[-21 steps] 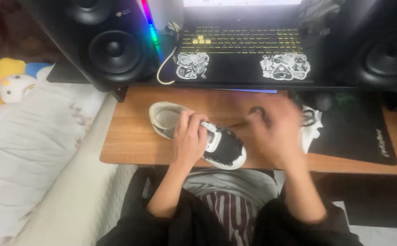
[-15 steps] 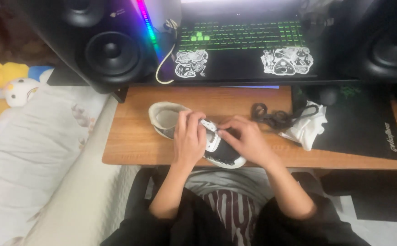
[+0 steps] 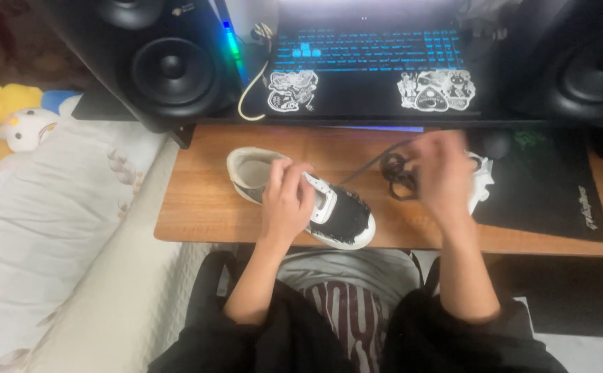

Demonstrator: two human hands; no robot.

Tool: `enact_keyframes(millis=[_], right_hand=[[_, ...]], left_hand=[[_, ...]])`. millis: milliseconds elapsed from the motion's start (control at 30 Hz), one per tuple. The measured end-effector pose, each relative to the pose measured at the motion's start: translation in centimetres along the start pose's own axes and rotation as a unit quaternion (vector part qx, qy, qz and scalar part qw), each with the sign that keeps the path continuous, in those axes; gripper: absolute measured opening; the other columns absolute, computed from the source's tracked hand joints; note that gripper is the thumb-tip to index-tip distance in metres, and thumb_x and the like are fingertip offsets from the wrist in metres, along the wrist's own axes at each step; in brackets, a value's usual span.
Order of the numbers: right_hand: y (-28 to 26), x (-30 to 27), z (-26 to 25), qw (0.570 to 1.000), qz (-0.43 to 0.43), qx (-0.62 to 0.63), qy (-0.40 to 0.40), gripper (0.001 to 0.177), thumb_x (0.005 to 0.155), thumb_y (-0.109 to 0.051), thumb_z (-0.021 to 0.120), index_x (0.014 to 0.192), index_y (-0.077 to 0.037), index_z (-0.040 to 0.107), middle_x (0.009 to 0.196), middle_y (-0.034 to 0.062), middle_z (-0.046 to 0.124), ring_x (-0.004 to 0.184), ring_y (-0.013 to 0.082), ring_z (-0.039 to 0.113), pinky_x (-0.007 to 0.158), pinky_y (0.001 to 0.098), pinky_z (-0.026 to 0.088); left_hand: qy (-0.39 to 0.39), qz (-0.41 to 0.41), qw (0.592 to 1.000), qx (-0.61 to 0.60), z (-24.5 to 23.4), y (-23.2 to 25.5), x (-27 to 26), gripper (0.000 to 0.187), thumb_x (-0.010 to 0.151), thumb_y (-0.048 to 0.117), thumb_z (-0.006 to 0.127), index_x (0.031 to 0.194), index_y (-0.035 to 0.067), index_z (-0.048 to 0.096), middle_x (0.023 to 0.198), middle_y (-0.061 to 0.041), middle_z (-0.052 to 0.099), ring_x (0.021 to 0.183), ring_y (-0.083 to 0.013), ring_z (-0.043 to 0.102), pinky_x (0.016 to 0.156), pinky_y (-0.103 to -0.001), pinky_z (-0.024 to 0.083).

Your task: The person is cleaning a sneaker by removing its laces, wiping the exterior and interior with a cloth, and removing the insole.

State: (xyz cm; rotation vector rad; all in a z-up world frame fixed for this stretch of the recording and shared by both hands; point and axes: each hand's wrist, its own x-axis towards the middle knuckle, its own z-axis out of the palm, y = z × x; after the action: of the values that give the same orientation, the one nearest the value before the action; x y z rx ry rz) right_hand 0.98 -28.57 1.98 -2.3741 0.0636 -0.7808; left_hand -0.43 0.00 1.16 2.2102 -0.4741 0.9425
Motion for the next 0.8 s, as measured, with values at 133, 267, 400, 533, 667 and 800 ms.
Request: enact_keyframes(millis=[133, 267, 400, 533, 667, 800], right_hand=[[-1.0, 0.8, -4.0, 0.991, -0.035, 0.099, 0.088, 0.012, 0.121, -0.017, 0.054, 0.114, -0.008, 0.057, 0.092, 0.0080, 0.075, 0.089, 0.0323, 0.074, 0.078, 0.0433, 0.055], [-1.4, 0.6, -2.2, 0.985, -0.126, 0.120, -0.007, 0.006, 0.107, -0.015, 0.072, 0.105, -0.009, 0.072, 0.091, 0.0120, 0.070, 0.093, 0.0366, 0.070, 0.085, 0.0444, 0.053], [-1.3, 1.5, -0.5, 0.981, -0.188, 0.031, -0.044, 0.012, 0.099, -0.026, 0.078, 0.105, -0.016, 0.075, 0.105, 0.0086, 0.062, 0.099, 0.0353, 0.062, 0.089, 0.0474, 0.050], [-1.3, 0.4, -6.2, 0.985, -0.131, -0.009, -0.114, 0.042, 0.098, -0.032, 0.074, 0.134, -0.011, 0.069, 0.101, 0.0216, 0.070, 0.096, 0.0458, 0.068, 0.089, 0.0562, 0.052], [5.2, -2.0, -8.0, 0.982, -0.080, -0.033, -0.168, 0.065, 0.087, -0.038, 0.074, 0.142, -0.007, 0.061, 0.128, 0.0206, 0.068, 0.121, 0.0433, 0.061, 0.106, 0.0542, 0.042], [5.6, -2.4, -10.0, 0.963, 0.082, -0.017, -0.257, 0.095, 0.073, -0.039, 0.081, 0.155, -0.011, 0.043, 0.148, 0.0129, 0.056, 0.137, 0.0347, 0.049, 0.112, 0.0480, 0.035]], left_hand=[[0.026, 0.034, 0.999, -0.004, 0.5, -0.7, -0.2, 0.011, 0.091, 0.009, 0.060, 0.095, 0.016, 0.068, 0.097, 0.001, 0.048, 0.079, -0.0253, 0.070, 0.072, -0.037, 0.062], [0.030, 0.059, 0.998, 0.003, 1.2, -1.4, -0.3, 0.008, 0.089, 0.013, 0.063, 0.093, 0.017, 0.069, 0.097, 0.000, 0.049, 0.080, -0.0250, 0.069, 0.073, -0.036, 0.060], [-0.004, 0.043, 0.999, 0.017, -0.4, -0.2, 0.1, 0.019, 0.089, 0.016, 0.066, 0.108, 0.017, 0.068, 0.103, -0.003, 0.054, 0.092, -0.0279, 0.069, 0.084, -0.039, 0.058], [0.005, 0.042, 0.989, 0.138, -3.7, -0.7, 1.0, 0.022, 0.086, 0.022, 0.070, 0.108, 0.020, 0.067, 0.104, -0.001, 0.058, 0.098, -0.0233, 0.067, 0.092, -0.038, 0.051], [-0.078, -0.039, 0.989, 0.119, -5.1, -1.2, 1.6, 0.013, 0.094, 0.025, 0.063, 0.097, 0.014, 0.069, 0.099, -0.003, 0.065, 0.096, -0.0272, 0.065, 0.089, -0.043, 0.047], [-0.145, -0.059, 0.983, 0.094, -5.2, -1.0, 1.9, 0.022, 0.098, 0.021, 0.055, 0.094, 0.007, 0.072, 0.101, -0.006, 0.067, 0.098, -0.0290, 0.064, 0.088, -0.048, 0.047]])
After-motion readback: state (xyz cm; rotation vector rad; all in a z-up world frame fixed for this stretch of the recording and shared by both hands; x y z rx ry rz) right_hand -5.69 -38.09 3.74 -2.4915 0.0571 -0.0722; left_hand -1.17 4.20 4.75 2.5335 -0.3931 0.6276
